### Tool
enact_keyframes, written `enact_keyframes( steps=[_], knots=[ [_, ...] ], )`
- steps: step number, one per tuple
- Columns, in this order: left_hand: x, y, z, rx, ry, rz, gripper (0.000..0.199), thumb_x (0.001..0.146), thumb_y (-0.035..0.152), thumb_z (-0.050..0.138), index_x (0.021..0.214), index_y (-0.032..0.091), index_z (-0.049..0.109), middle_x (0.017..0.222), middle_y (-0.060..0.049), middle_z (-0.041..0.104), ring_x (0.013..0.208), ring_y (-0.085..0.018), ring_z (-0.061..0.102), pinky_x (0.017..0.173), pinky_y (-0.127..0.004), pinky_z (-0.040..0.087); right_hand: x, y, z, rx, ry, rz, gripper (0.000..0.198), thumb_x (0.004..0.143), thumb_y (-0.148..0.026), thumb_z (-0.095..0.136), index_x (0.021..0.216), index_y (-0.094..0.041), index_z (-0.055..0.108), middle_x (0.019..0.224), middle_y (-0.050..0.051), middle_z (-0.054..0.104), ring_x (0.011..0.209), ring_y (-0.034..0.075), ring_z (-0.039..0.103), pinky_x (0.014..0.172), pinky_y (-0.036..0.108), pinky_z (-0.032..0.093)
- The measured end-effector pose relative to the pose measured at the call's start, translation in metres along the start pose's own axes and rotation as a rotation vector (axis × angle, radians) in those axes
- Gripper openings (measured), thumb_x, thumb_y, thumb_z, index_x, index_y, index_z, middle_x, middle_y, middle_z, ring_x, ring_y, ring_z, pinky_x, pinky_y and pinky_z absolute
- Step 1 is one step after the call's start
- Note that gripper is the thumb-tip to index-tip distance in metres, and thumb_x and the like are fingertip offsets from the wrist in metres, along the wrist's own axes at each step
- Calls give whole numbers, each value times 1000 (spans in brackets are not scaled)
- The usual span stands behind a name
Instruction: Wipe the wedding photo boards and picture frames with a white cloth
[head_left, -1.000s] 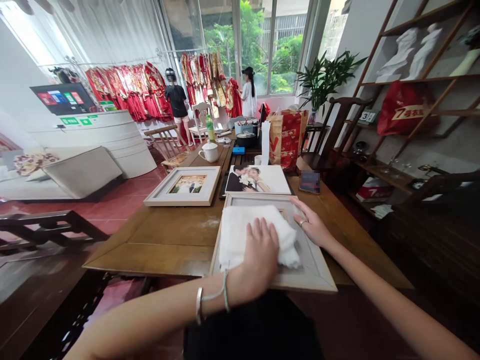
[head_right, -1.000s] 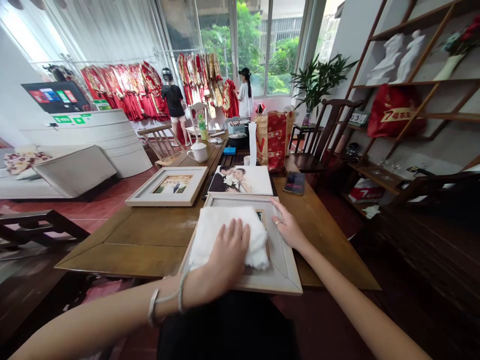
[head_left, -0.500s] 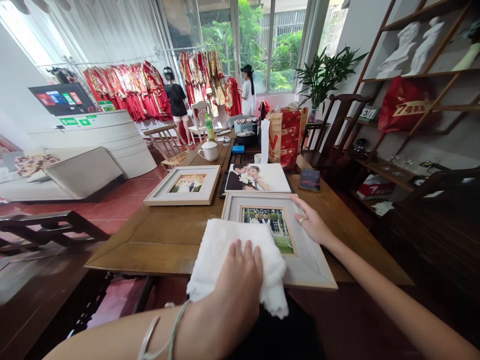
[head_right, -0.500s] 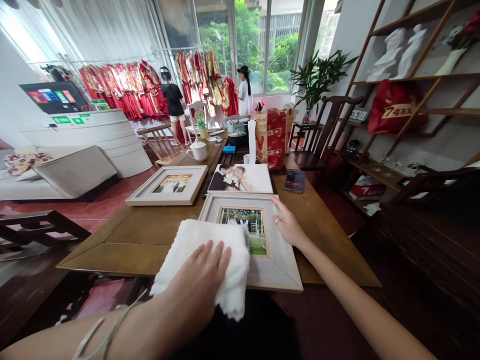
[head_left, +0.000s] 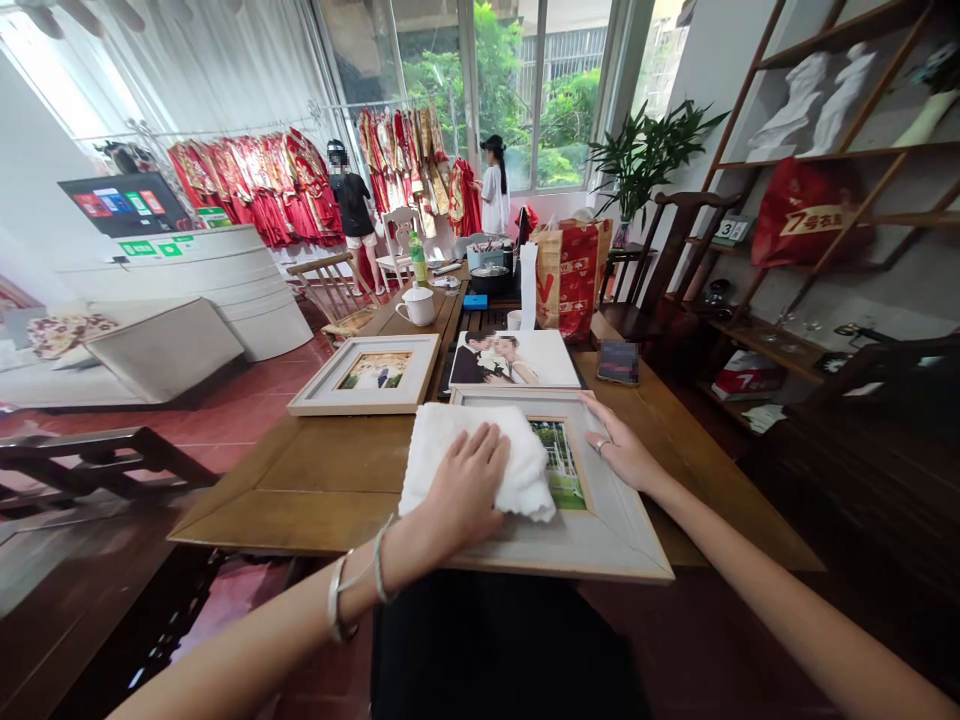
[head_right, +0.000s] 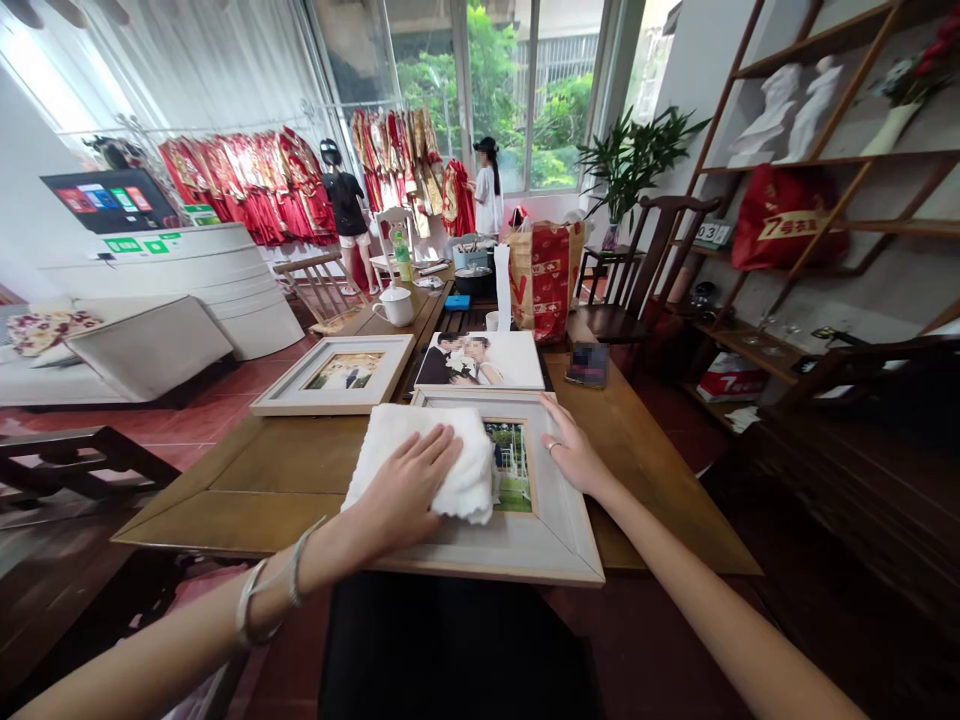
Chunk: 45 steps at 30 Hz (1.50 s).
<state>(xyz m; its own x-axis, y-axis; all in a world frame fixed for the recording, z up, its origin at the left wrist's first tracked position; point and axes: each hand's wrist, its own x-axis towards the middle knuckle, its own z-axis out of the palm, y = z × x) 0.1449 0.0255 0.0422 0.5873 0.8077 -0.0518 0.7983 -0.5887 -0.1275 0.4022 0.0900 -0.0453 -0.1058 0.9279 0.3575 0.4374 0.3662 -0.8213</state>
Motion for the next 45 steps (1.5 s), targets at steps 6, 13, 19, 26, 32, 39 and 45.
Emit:
enact_keyframes(
  steps=[6, 13, 19, 26, 32, 39, 45],
  knots=[
    [43, -18, 0, 73, 79, -49, 66, 74, 19, 54, 135, 9, 33, 147, -19, 30, 137, -28, 23, 109, -44, 23, 1, 4, 0, -22, 5, 5, 56, 78, -18, 47, 133, -29, 45, 144, 2, 42, 136, 23, 34, 114, 46, 20],
    [-16, 10, -23, 27, -75, 47, 62, 71, 21, 53, 131, 5, 43, 143, -20, 37, 133, -33, 30, 106, -47, 30, 1, 5, 2, -22, 10, -6, 57, 77, -15, 44, 132, -30, 46, 144, 1, 42, 136, 23, 33, 115, 46, 20],
    [-77, 41, -40, -82, -338, 25, 84, 65, 21, 53, 143, 5, 25, 149, -20, 21, 137, -36, 19, 109, -51, 25, 2, 4, 1, -27, 0, 12, 57, 78, -16, 45, 133, -29, 45, 145, 1, 40, 137, 25, 32, 115, 47, 18],
    [-28, 11, -24, 14, -119, -47, 73, 69, 20, 52, 138, 6, 33, 146, -18, 32, 136, -31, 27, 108, -46, 30, 3, 6, -2, -58, -46, -10, 59, 78, -16, 42, 135, -30, 42, 146, 1, 38, 138, 24, 30, 115, 48, 17],
    [24, -17, -6, 70, 37, -167, 71, 73, 20, 54, 138, 5, 31, 148, -18, 29, 137, -31, 24, 109, -45, 25, 4, 6, -3, -84, -68, 2, 61, 77, -15, 41, 137, -29, 39, 146, 2, 38, 138, 24, 29, 115, 47, 19],
    [-27, 5, -23, 16, -173, -55, 77, 67, 21, 52, 140, 7, 32, 149, -17, 26, 138, -32, 20, 110, -48, 23, 5, 10, -3, -91, -64, -31, 61, 78, -14, 42, 137, -30, 40, 146, 2, 37, 138, 24, 29, 115, 48, 18],
    [-78, 24, -35, -100, -351, -25, 90, 58, 20, 51, 143, 6, 26, 151, -18, 20, 139, -34, 13, 112, -48, 20, 5, 12, -3, -96, -56, -47, 62, 78, -13, 41, 137, -30, 39, 146, 3, 38, 137, 24, 31, 115, 48, 20]
  ],
)
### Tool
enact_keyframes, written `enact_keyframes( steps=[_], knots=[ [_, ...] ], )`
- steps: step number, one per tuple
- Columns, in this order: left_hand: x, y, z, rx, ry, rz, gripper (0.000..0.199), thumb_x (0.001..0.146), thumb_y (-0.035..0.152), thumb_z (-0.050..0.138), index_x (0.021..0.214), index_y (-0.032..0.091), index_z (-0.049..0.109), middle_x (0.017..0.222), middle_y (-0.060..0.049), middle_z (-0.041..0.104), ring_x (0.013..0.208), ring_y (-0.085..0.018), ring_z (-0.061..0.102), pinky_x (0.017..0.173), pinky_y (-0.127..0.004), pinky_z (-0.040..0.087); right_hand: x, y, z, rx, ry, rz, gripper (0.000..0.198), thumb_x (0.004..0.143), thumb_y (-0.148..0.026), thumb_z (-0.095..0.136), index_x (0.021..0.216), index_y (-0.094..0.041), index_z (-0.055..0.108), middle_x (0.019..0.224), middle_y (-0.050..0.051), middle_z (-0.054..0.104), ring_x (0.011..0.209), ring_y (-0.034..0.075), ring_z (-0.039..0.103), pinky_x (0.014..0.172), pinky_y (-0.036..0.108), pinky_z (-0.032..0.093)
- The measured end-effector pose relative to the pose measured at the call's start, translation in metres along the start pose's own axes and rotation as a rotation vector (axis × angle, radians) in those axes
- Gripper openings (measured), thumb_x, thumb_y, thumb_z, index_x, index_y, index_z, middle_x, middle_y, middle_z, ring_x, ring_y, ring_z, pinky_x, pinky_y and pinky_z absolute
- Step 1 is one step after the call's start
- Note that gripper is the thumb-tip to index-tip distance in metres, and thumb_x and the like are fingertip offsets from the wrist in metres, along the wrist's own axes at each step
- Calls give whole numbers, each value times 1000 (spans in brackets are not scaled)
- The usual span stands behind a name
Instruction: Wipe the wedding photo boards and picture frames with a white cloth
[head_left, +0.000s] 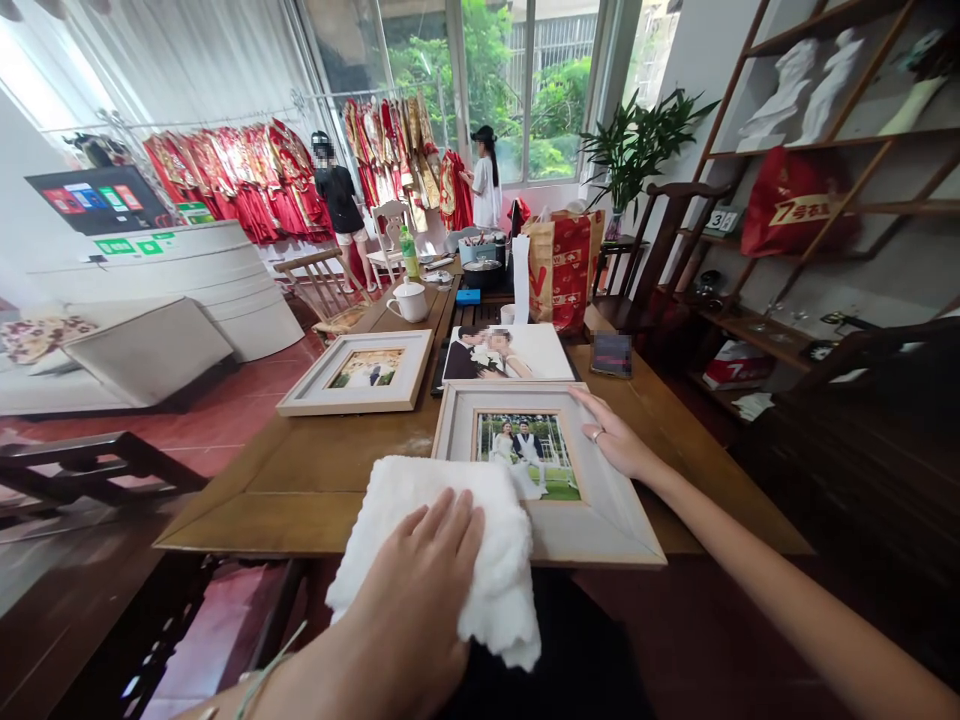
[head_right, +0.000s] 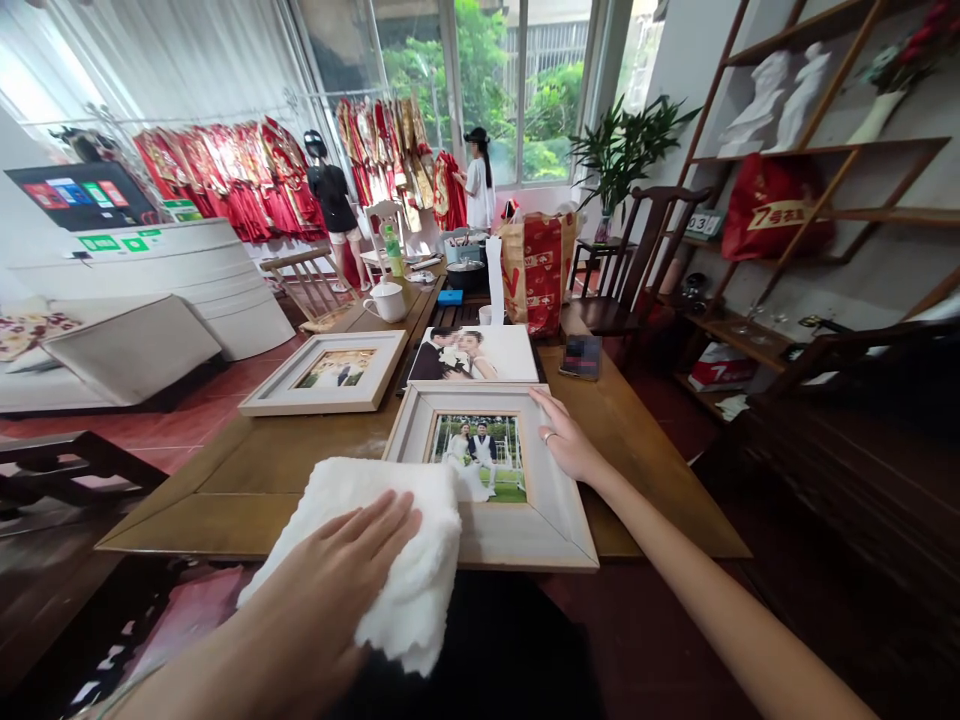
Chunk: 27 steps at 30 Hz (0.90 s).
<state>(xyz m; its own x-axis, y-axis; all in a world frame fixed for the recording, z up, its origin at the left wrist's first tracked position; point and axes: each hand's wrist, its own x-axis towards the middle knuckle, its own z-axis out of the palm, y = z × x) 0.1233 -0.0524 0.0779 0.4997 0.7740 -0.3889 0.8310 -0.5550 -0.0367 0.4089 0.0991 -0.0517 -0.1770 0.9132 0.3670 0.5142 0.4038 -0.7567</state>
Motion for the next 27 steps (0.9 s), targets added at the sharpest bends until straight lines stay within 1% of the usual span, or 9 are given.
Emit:
enact_keyframes(
  steps=[2, 4, 7, 12, 16, 18, 21, 25, 27],
  knots=[
    [-1, -1, 0, -15, 9, 10, 89, 58, 19, 50, 143, 7, 27, 152, -16, 19, 139, -32, 11, 113, -46, 18, 0, 0, 0, 1, 2, -12, 62, 78, -13, 41, 137, -31, 39, 145, 2, 38, 137, 23, 30, 115, 47, 19],
    [7, -7, -1, -3, 65, 6, 85, 59, 16, 49, 142, 9, 28, 152, -15, 18, 140, -30, 8, 114, -45, 16, 0, 0, 0, 2, -2, -20, 62, 78, -13, 41, 137, -32, 39, 146, 1, 37, 138, 23, 30, 115, 47, 19],
    [35, -21, -4, 42, 162, -43, 82, 63, 15, 50, 142, 11, 28, 152, -14, 19, 140, -31, 6, 113, -46, 16, -1, -1, 0, 2, -16, -11, 62, 78, -13, 41, 137, -32, 39, 147, 0, 36, 139, 22, 28, 115, 46, 18],
    [91, -49, -12, 71, 344, -144, 77, 70, 15, 52, 142, 12, 27, 151, -18, 21, 139, -34, 10, 111, -46, 18, -1, -1, -1, -1, -26, 7, 61, 78, -13, 40, 136, -31, 40, 147, 1, 36, 139, 23, 26, 115, 47, 18],
    [110, -60, -15, 51, 422, -139, 70, 75, 18, 48, 142, 9, 28, 151, -15, 22, 139, -32, 15, 111, -46, 21, -1, 1, -1, 15, -16, -5, 61, 77, -13, 41, 135, -32, 41, 145, 1, 37, 139, 22, 28, 115, 45, 19],
    [105, -59, -14, 57, 401, -99, 69, 74, 17, 48, 140, 10, 31, 151, -14, 24, 139, -30, 16, 112, -46, 19, -1, 1, 0, 14, -15, -1, 61, 77, -13, 40, 135, -31, 41, 146, 1, 37, 139, 22, 27, 115, 45, 19],
    [79, -48, -10, 65, 305, -56, 73, 68, 15, 50, 139, 13, 34, 150, -12, 27, 139, -29, 17, 112, -47, 19, -1, 1, 0, 8, -15, 1, 61, 77, -13, 40, 136, -30, 40, 146, 2, 36, 139, 23, 26, 115, 46, 18],
    [26, -20, -9, 36, 99, -13, 81, 63, 16, 52, 141, 15, 32, 151, -11, 25, 139, -30, 16, 112, -49, 19, -1, 0, -1, -8, -24, 4, 61, 78, -14, 40, 136, -30, 40, 148, 1, 35, 140, 23, 26, 116, 45, 17],
    [3, -8, -10, 3, -19, 11, 87, 60, 17, 54, 143, 15, 29, 152, -11, 21, 139, -31, 14, 112, -48, 20, -1, -1, -1, -4, -30, 2, 61, 78, -15, 41, 137, -31, 40, 148, 0, 35, 140, 23, 26, 116, 44, 17]
  ],
)
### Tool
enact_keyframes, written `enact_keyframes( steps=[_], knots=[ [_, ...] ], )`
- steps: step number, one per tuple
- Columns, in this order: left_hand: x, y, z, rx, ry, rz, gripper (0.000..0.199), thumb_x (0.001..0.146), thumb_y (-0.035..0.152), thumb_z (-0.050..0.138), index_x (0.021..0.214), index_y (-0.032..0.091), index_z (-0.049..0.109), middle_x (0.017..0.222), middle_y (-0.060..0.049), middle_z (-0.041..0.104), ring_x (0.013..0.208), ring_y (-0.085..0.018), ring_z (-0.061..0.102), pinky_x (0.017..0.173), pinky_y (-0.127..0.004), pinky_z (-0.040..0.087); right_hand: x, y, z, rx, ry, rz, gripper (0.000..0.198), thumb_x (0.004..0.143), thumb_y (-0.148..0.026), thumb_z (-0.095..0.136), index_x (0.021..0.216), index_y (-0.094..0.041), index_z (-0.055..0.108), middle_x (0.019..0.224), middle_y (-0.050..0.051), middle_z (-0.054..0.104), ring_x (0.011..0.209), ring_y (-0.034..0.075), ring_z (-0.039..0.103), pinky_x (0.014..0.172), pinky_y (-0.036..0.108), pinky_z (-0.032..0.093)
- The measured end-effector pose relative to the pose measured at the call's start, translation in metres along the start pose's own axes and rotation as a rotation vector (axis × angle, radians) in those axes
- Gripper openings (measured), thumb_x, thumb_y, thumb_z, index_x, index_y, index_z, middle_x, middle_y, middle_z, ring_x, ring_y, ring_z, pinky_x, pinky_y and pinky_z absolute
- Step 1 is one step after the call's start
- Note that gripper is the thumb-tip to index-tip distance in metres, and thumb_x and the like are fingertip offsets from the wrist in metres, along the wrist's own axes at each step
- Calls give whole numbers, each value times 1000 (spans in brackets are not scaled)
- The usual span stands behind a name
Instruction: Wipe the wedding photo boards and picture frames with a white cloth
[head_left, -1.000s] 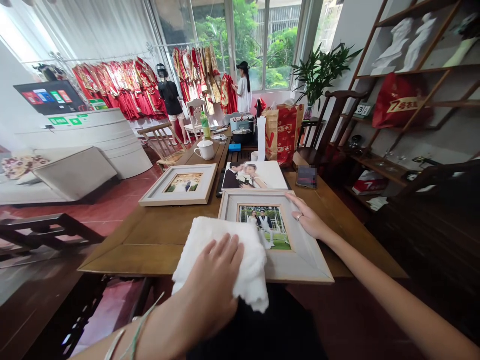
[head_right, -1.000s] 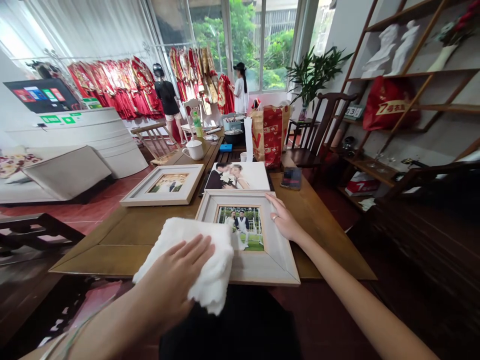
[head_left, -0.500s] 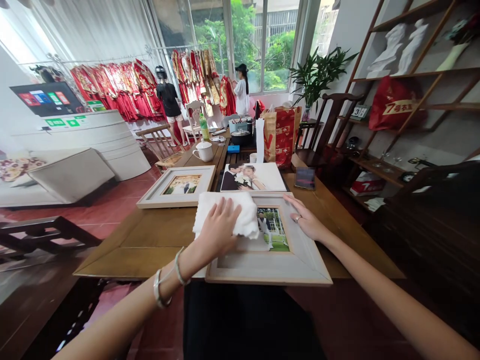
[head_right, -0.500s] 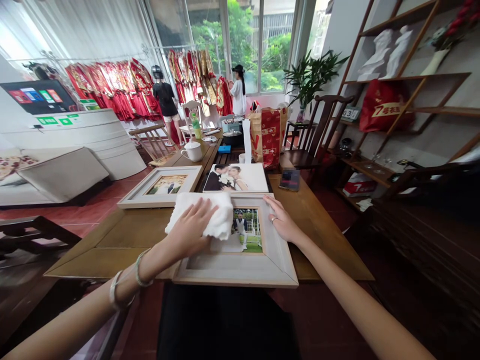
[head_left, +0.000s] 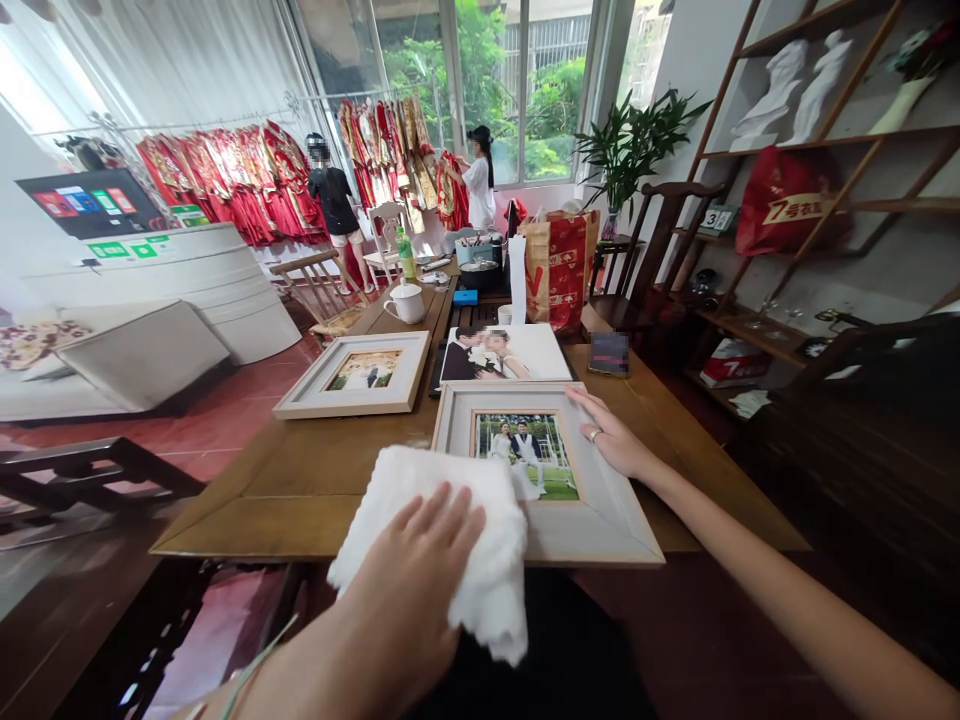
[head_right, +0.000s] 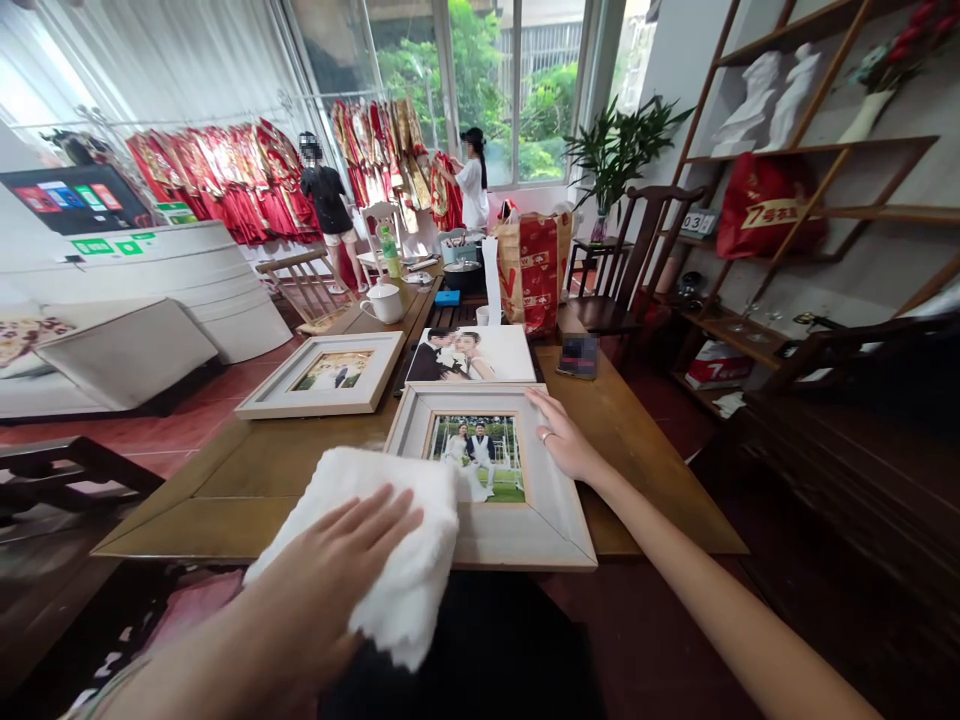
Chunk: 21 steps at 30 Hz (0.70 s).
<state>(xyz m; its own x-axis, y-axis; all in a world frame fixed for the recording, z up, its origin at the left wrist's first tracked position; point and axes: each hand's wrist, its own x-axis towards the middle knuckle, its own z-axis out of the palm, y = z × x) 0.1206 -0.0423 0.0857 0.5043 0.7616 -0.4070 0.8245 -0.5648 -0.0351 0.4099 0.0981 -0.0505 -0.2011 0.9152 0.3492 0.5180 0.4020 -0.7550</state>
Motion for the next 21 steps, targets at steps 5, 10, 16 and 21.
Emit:
enact_keyframes(
  steps=[5, 10, 16, 21],
  knots=[
    [-18, 10, 1, -48, -80, 50, 92, 58, 19, 57, 144, 15, 25, 153, -12, 15, 139, -32, 12, 112, -48, 21, 0, -1, 0, 40, 6, -16, 61, 78, -14, 43, 136, -34, 41, 147, -2, 37, 140, 24, 26, 116, 46, 17],
    [17, -4, 5, 15, 137, 6, 81, 64, 18, 54, 142, 15, 30, 151, -12, 25, 139, -30, 16, 112, -48, 19, 0, -4, 1, 46, 12, 0, 60, 78, -14, 42, 135, -33, 42, 146, 0, 37, 139, 24, 27, 116, 47, 17],
    [83, -29, -5, 72, 386, -152, 79, 69, 15, 54, 143, 11, 25, 150, -14, 25, 138, -31, 19, 112, -47, 19, 0, -3, -1, 19, -4, 2, 61, 78, -14, 41, 136, -30, 40, 147, 1, 36, 139, 23, 26, 116, 46, 17],
    [110, -29, -14, 69, 414, -159, 75, 74, 18, 54, 142, 5, 24, 150, -20, 22, 138, -33, 19, 110, -47, 21, 1, 0, 1, 43, 18, -12, 61, 77, -13, 42, 135, -33, 42, 145, 0, 38, 139, 24, 28, 115, 47, 18]
  ],
)
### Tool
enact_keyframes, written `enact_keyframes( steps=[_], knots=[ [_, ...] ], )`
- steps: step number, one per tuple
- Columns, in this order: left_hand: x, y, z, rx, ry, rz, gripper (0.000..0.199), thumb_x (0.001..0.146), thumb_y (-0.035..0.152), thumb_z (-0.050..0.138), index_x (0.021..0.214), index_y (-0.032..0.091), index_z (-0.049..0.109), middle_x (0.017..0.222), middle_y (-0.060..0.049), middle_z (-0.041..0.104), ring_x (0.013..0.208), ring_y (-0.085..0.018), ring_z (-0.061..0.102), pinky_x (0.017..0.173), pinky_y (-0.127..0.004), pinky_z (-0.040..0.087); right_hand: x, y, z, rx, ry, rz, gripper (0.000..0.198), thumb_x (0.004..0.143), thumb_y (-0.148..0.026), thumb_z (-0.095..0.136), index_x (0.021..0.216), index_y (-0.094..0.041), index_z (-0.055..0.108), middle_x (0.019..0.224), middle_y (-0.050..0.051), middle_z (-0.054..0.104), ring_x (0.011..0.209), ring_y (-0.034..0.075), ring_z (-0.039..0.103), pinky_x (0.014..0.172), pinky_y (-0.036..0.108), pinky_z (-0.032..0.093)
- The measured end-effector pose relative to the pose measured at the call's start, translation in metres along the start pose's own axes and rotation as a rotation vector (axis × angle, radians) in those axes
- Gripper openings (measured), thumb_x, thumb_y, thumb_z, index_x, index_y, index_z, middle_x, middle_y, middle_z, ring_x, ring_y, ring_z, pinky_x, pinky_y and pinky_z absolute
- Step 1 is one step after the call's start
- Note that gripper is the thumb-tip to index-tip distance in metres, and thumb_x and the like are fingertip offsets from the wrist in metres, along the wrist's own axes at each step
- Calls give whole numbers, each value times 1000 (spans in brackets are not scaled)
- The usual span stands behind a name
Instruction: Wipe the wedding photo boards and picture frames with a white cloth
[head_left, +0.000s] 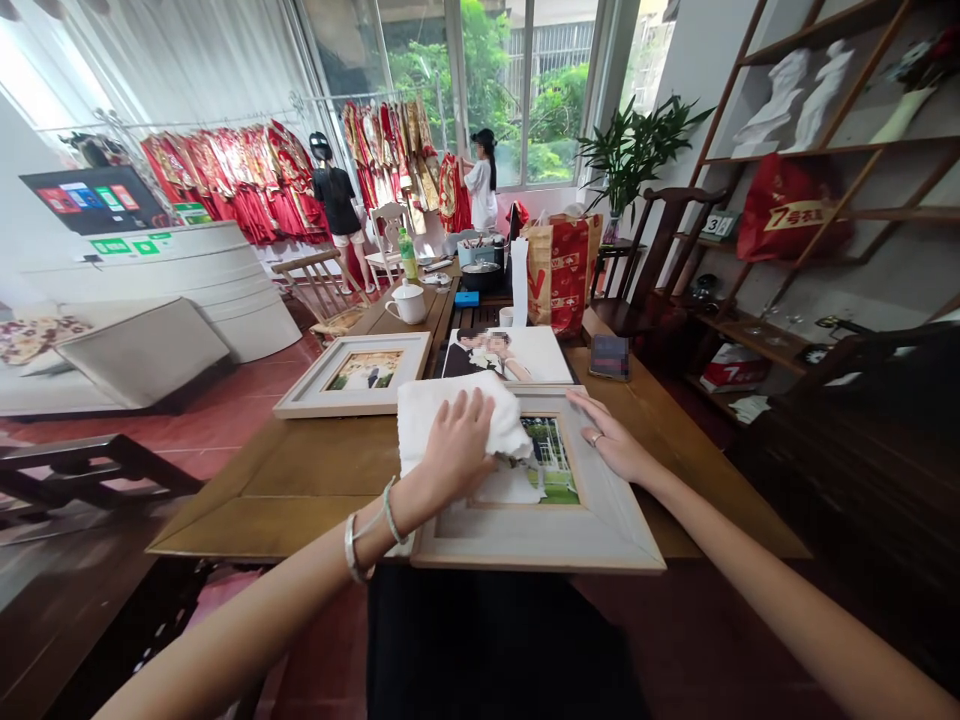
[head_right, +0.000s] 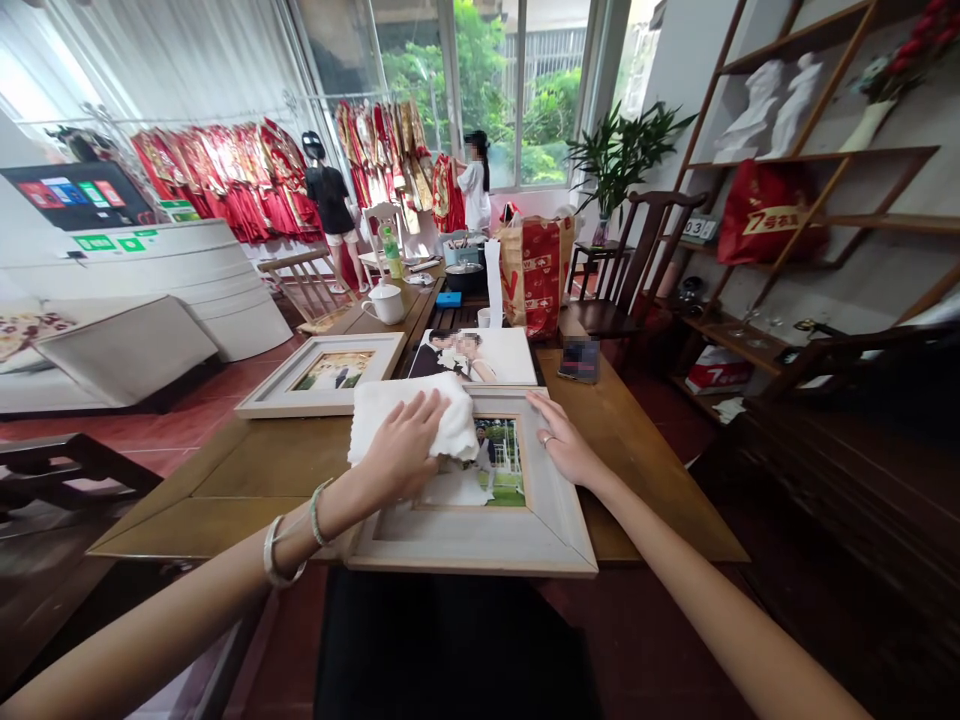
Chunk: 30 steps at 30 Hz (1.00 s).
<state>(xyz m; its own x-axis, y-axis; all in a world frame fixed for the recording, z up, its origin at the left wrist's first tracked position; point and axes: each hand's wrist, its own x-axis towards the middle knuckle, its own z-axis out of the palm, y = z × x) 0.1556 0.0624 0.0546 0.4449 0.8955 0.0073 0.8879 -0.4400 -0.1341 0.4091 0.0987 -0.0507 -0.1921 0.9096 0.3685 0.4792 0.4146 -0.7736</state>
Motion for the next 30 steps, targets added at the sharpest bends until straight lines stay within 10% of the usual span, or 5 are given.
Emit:
enact_keyframes(
  steps=[15, 30],
  knots=[
    [-118, 50, -39, -130, -482, 333, 83, 70, 17, 55, 145, 11, 20, 150, -18, 22, 135, -36, 24, 105, -50, 35, -1, 0, 2, 1, 14, 2, 61, 77, -13, 42, 134, -33, 43, 146, 0, 38, 139, 24, 27, 116, 49, 14],
    [18, -1, 0, -29, 22, 15, 71, 77, 15, 51, 141, 5, 22, 149, -21, 23, 137, -32, 20, 109, -46, 22, -1, -1, 0, 0, -8, 11, 63, 76, -13, 42, 135, -34, 41, 146, -1, 37, 138, 23, 29, 115, 46, 20]
  ],
)
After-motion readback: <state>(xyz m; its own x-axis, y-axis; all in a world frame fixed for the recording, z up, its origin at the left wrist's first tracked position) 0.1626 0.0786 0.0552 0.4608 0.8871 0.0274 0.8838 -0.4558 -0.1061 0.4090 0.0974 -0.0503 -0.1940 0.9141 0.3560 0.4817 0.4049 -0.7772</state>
